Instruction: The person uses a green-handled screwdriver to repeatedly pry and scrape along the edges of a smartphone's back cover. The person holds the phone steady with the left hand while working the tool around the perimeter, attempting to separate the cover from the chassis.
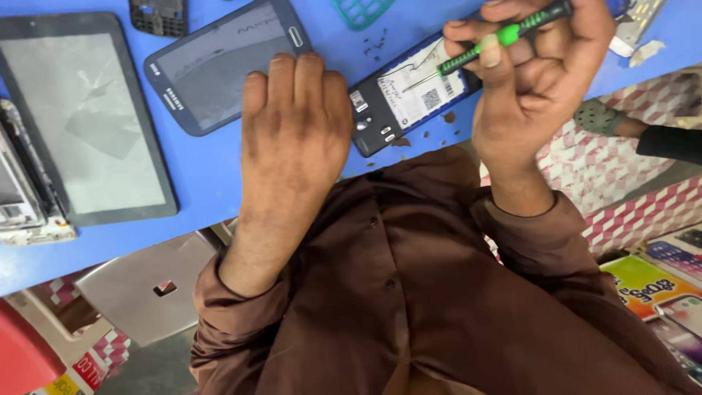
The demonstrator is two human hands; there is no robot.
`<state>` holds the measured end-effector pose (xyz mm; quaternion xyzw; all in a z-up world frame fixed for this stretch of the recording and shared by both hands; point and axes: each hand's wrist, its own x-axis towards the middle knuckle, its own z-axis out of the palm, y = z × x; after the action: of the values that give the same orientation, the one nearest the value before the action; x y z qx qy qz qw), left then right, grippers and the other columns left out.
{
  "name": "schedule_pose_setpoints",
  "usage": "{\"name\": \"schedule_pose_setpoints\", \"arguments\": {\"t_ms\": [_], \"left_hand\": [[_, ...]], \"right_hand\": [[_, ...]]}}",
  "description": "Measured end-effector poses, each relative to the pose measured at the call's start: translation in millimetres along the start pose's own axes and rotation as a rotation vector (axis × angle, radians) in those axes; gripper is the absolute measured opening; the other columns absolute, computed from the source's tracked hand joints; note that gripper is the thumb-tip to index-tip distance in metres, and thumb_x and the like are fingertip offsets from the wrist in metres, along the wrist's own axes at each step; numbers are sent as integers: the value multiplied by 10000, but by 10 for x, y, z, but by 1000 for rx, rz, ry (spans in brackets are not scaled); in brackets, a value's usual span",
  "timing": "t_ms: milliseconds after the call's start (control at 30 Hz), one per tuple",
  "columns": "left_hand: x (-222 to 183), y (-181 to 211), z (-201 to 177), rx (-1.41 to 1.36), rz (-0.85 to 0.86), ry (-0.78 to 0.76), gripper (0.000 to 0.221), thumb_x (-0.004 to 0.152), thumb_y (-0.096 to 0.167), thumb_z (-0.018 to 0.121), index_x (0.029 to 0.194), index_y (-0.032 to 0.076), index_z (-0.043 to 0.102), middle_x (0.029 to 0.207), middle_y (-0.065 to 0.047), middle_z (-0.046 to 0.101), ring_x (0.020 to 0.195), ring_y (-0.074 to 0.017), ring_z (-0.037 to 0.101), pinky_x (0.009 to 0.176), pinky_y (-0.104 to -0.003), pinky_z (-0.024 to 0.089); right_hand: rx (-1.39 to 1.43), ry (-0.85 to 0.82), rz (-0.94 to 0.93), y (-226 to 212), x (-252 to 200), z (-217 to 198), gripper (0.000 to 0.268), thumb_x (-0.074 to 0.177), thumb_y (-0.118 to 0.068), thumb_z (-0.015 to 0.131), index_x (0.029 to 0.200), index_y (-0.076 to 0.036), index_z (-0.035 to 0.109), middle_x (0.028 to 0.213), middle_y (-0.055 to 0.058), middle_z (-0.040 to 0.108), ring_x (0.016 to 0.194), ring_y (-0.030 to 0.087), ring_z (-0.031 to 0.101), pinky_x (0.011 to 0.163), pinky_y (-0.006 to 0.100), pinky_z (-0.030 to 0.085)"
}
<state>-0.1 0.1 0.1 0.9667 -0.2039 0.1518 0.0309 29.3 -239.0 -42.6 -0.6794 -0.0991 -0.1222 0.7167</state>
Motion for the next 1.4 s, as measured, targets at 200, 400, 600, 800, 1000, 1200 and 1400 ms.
{"name": "schedule_pose_setpoints", "arguments": {"t_ms": [200, 400, 600, 800, 1000, 1200, 1400], "left_hand": [[15, -1, 15, -14, 12, 16, 95, 911, 62, 640, 853, 68, 565, 922, -88, 508, 918, -233, 532, 836, -366, 447], [-42, -26, 51, -118, -58, 104, 115, 972, 57, 690, 927, 60, 584, 964, -82, 520, 935, -228, 543, 852, -379, 450], [-207, -82, 59, -346, -166, 171, 124, 1011, 90, 742, 1049, 53, 630, 1023, -61, 557, 961, -232, 554, 833, -375, 429], [-256, -92, 109, -391, -140, 183, 137, 979, 57, 684, 1114, 61, 662, 1068, -32, 588, 1003, -209, 565, 869, -368, 414], [-181, -127, 157, -380, -57, 196, 100, 920, 53, 679, 1019, 58, 664, 999, -43, 565, 971, -215, 556, 885, -389, 405], [-94, -169, 113, -313, -7, 151, 112, 904, 69, 689, 833, 87, 603, 901, -51, 534, 954, -223, 548, 913, -393, 426], [50, -190, 40, -162, 82, 82, 88, 870, 85, 682, 814, 93, 614, 869, -46, 546, 936, -215, 549, 900, -371, 432]], "right_hand": [[-14, -5, -1, 71, -39, -72, 489, 1201, 37, 613, 1524, -97, 271, 1196, 166, 589, 962, 284, 709, 807, 348, 638], [-46, -33, -96, 125, -88, -132, 506, 1259, 48, 615, 1584, -167, 292, 1196, 161, 588, 947, 320, 701, 845, 385, 646], [-57, 52, -16, 115, -147, -220, 495, 1307, 21, 628, 1597, -155, 268, 1193, 168, 586, 884, 320, 723, 800, 396, 679], [-69, 16, -36, 106, -164, -213, 494, 1311, -15, 640, 1615, -172, 285, 1179, 155, 577, 870, 321, 714, 793, 395, 669], [-61, 2, -38, 95, -166, -202, 541, 1285, -24, 665, 1614, -186, 268, 1183, 161, 576, 829, 327, 701, 791, 389, 654], [-15, 37, 5, 47, -165, -121, 544, 1278, 19, 642, 1615, -153, 250, 1175, 175, 573, 858, 323, 694, 805, 392, 650], [-24, 36, 20, 26, -109, -65, 521, 1237, 49, 620, 1576, -120, 263, 1157, 181, 584, 847, 316, 701, 797, 397, 659]]}}
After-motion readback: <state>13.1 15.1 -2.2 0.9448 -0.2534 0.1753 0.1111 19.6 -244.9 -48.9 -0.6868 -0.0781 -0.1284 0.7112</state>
